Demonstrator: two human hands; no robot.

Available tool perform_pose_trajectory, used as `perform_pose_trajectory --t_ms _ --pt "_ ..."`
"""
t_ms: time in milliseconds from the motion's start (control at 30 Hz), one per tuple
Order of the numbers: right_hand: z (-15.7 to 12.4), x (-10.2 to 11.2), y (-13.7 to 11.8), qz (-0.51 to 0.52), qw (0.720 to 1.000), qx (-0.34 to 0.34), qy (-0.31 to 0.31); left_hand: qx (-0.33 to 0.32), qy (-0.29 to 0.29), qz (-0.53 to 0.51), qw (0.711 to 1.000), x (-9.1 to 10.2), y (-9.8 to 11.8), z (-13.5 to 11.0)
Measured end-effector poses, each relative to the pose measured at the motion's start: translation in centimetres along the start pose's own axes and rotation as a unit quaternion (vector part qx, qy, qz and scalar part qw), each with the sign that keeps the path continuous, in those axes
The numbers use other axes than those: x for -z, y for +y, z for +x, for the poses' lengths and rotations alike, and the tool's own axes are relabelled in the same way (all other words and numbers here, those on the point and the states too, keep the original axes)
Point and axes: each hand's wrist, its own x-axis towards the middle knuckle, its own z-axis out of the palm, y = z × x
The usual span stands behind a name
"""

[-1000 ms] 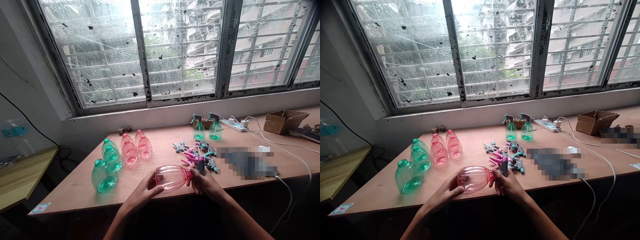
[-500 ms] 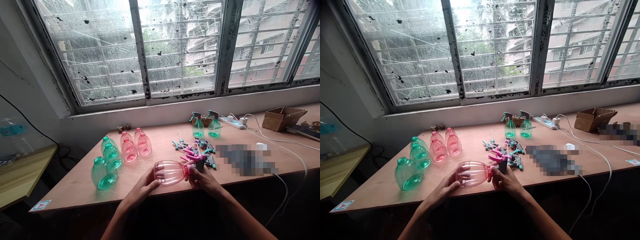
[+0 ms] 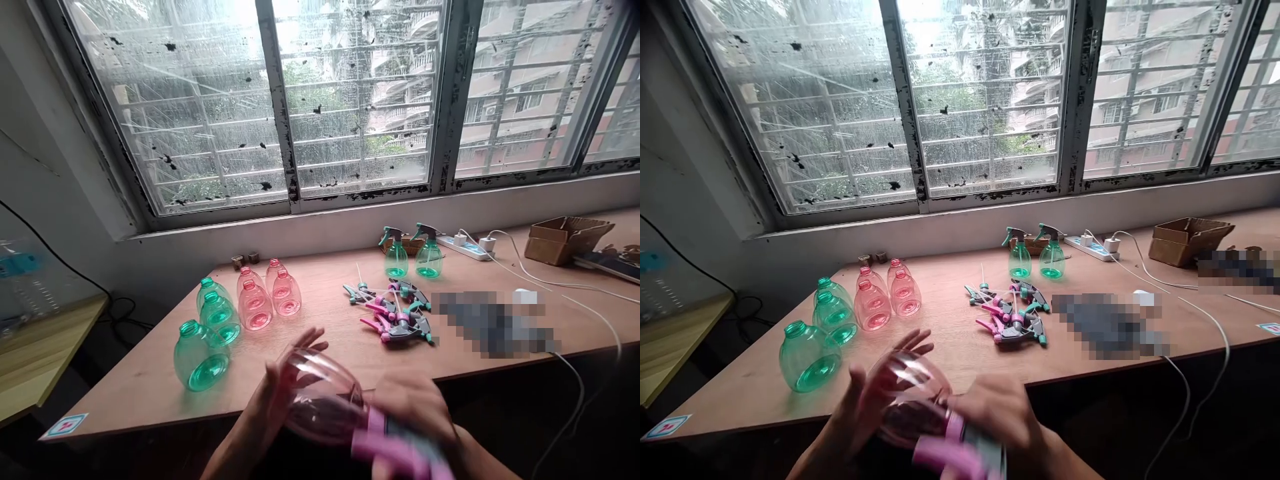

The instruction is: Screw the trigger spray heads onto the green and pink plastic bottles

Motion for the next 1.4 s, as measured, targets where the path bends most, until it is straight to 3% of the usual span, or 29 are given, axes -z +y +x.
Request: perform_pose_trajectory --t_ms 67,133,200,333,467,600,700,800,933,1033,1100,1167,1267,1400 --pt "-1.3 -0.6 -1.2 -0.07 0.994 0.053 -0.068 0.061 0.009 -0.028 0.998 -1.2 1.5 -1.0" --pt "-1.8 -1.3 -1.7 -0.121 0.98 0.12 -0.101 0.069 0.039 -0.018 0.997 -2.2 2.6 -1.9" --pt "-1.5 -2.2 -1.3 -0.09 0.984 0.139 -0.06 0.051 0.103 0.0 0.993 -2.9 3.0 -2.3" --pt "0.3 -4.1 0.0 0.055 0.995 0.011 0.082 -0.034 0.264 0.066 0.962 -3.8 1.8 -1.9" --pt "1.5 -5.4 0.8 0.166 0.978 -0.082 0.095 -0.091 0.346 0.143 0.923 -4.4 0.6 -1.4" --pt "1.6 -7.3 1.2 0.257 0.953 -0.117 0.106 -0.175 0.383 0.234 0.876 -4.2 0.8 -1.9" --pt "2.0 -8.7 1.0 0.283 0.947 -0.124 0.091 -0.25 0.389 0.252 0.85 -3.3 1.5 -2.4" --pt "3.3 -8.9 0.1 0.258 0.959 -0.104 0.044 -0.285 0.385 0.223 0.849 -2.3 2.4 -2.4" --pt "5.3 -8.1 -1.3 0.179 0.981 0.019 -0.07 -0.268 0.419 0.079 0.864 -1.6 3.0 -1.1" --pt "5.7 -8.6 -1.6 0.133 0.987 0.072 -0.048 -0.327 0.422 0.025 0.845 -1.4 2.2 -0.1" --pt "5.6 -9.8 -1.4 0.152 0.986 0.045 -0.043 -0.399 0.405 0.08 0.819 -1.3 1.3 0.1" --pt "5.7 -10.8 -1.2 0.202 0.976 -0.005 -0.076 -0.434 0.366 0.191 0.8 -1.1 0.7 0.0" --pt "6.8 -10.8 -1.4 0.221 0.972 -0.044 -0.058 -0.384 0.274 0.348 0.811 -0.8 0.8 -0.7" --pt "9.9 -6.4 -1.5 0.077 0.996 0.003 0.046 -0.294 0.167 0.454 0.825 -0.9 1.8 -3.5"
